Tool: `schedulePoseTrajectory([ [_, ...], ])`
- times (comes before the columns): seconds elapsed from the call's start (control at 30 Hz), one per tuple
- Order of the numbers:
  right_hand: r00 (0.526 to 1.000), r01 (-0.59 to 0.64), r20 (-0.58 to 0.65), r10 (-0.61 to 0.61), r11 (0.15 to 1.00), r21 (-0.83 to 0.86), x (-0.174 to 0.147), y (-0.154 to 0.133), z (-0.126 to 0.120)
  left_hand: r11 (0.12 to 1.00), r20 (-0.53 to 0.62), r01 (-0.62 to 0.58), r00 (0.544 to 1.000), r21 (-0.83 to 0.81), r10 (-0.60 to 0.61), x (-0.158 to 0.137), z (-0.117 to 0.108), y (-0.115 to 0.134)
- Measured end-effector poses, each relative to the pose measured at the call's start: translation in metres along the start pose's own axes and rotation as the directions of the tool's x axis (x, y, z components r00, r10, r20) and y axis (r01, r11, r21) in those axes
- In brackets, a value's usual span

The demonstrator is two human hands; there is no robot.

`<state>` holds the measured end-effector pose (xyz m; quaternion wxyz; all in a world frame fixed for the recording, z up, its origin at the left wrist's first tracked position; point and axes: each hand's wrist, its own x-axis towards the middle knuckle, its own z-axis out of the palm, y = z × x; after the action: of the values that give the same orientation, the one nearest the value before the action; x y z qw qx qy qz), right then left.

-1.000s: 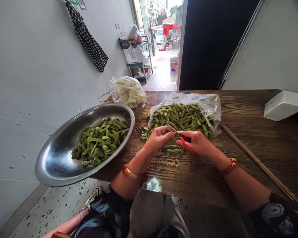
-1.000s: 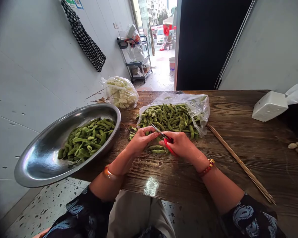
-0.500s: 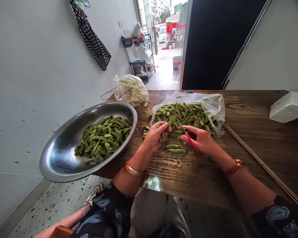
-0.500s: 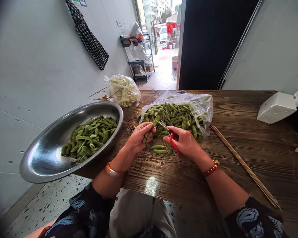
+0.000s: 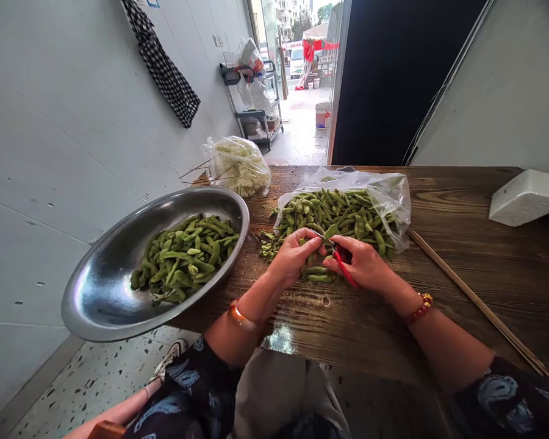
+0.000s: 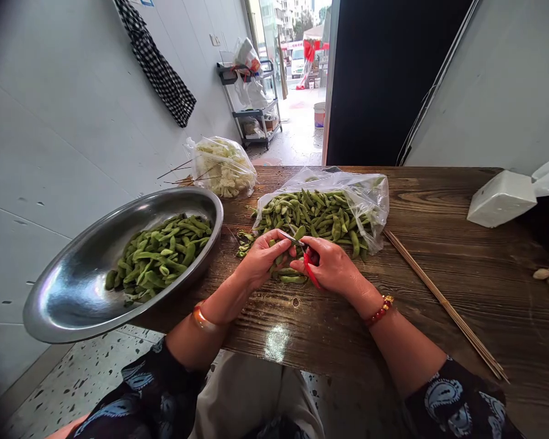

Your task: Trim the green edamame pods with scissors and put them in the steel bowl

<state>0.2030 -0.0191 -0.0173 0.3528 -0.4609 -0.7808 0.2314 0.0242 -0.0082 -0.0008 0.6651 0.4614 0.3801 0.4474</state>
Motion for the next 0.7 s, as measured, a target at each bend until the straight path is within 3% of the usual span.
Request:
schedulePoseTrajectory([
  [0.7,0.997,-0.032,0.068,0.034,0.999,-0.021,0.0019,-0.0026,-0.0024,0.991,-0.081,-0.061,0.994,0.119,0.071,0.0036,-0.0048,-0.0005],
])
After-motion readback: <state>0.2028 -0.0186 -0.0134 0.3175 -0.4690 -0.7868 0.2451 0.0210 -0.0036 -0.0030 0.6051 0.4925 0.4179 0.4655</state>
